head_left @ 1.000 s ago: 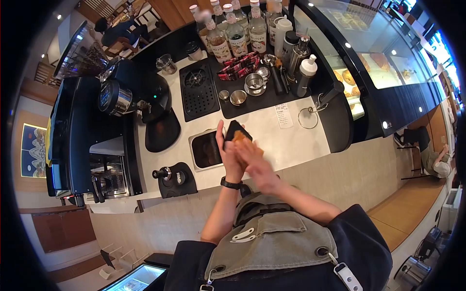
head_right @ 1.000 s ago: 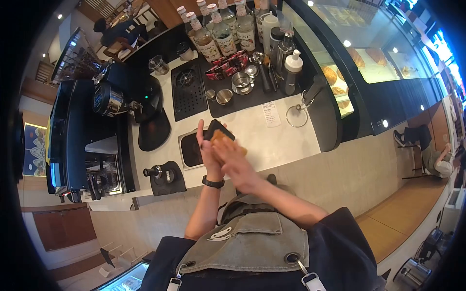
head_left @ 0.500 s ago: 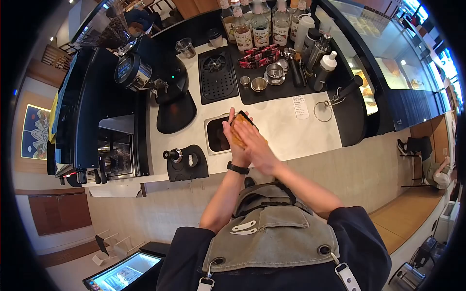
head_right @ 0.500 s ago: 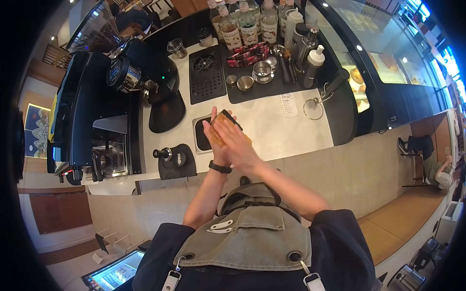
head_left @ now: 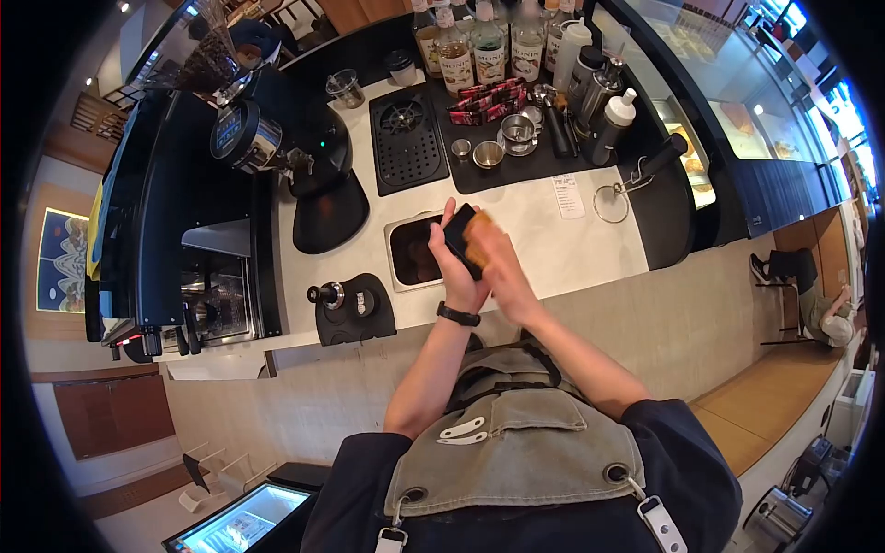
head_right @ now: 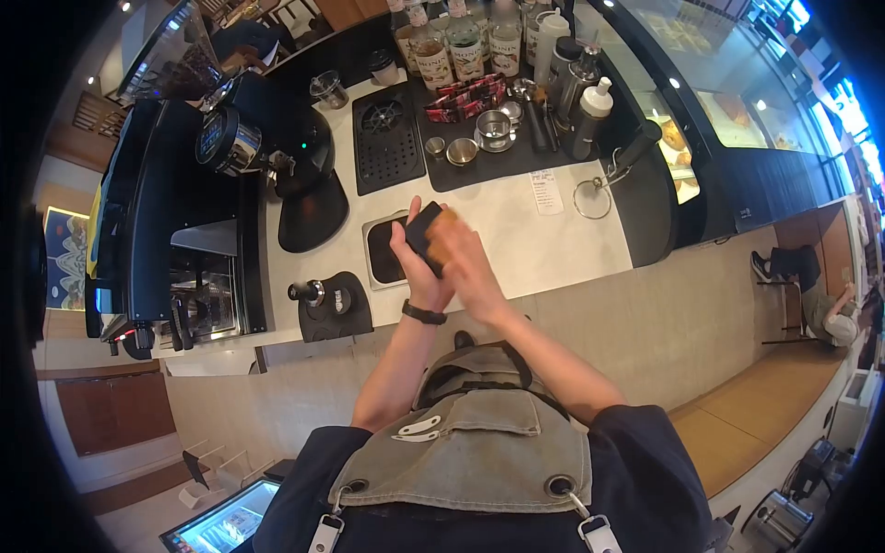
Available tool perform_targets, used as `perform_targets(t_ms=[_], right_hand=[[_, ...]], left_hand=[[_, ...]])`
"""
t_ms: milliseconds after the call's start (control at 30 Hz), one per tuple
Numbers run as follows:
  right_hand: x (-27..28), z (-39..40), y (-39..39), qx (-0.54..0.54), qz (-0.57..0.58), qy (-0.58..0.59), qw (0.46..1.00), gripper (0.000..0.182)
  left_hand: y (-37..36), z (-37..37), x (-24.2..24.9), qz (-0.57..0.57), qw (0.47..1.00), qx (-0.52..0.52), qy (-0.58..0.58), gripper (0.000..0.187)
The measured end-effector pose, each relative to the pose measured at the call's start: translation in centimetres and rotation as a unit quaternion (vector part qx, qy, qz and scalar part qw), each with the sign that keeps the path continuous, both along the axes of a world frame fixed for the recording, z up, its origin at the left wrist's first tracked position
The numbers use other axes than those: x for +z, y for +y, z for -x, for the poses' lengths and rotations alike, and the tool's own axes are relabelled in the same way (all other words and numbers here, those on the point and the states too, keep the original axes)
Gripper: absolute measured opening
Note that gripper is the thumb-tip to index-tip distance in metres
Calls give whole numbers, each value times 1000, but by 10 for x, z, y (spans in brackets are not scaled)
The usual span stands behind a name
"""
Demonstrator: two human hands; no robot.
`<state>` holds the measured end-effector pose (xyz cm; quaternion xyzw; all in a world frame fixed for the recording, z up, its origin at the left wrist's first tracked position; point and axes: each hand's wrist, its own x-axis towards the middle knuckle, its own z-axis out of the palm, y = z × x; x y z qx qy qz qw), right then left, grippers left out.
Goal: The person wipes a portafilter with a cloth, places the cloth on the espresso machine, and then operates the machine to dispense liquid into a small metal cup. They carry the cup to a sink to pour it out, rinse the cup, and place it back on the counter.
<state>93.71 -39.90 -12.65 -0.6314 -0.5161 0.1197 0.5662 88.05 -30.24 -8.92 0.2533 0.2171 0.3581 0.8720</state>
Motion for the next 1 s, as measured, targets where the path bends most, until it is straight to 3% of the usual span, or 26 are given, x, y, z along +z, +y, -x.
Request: perform_targets(t_ms=[33,100,133,200,233,333,367,467,500,633,833,1000], right_hand=[[6,3,0,-31,-11,253,967,58],[19,-10,3,-55,-77,520,849,52],[27,-13,2,-36,-124,615,778,51],[40,-18,-2,-29,-124,676,726,51],[44,-22,-3,-26,-126,704,699,52],[33,-46,-19,57,-133,752,643,52],[42,-52,-25,73,-115,764,631,46],[35,-63,-33,53,-94,784,611,41],[30,-64,-33,41,-95,786,609,38],[11,-71,-39,71,-66,799,594,38],[9,-65,-97,58,-46,780,622,46],[-11,-64,-180,-19,-36,808,588,46]], left_hand=[[-9,-1,7,8,1000,3,-15,72],[-21,-6,12,9,998,10,-54,66],[-22,-6,9,-76,996,3,-34,63],[-22,-4,-1,-242,970,-14,8,58],[-22,2,7,-292,951,-46,91,62],[-16,17,36,-410,899,-133,80,82],[-4,22,41,-491,839,-168,163,106],[8,26,61,-667,664,-220,255,118],[8,25,55,-679,641,-240,266,117],[-8,19,38,-711,587,-225,315,109],[-8,-4,5,-671,622,-223,336,111],[27,-54,-36,-699,584,-233,341,108]])
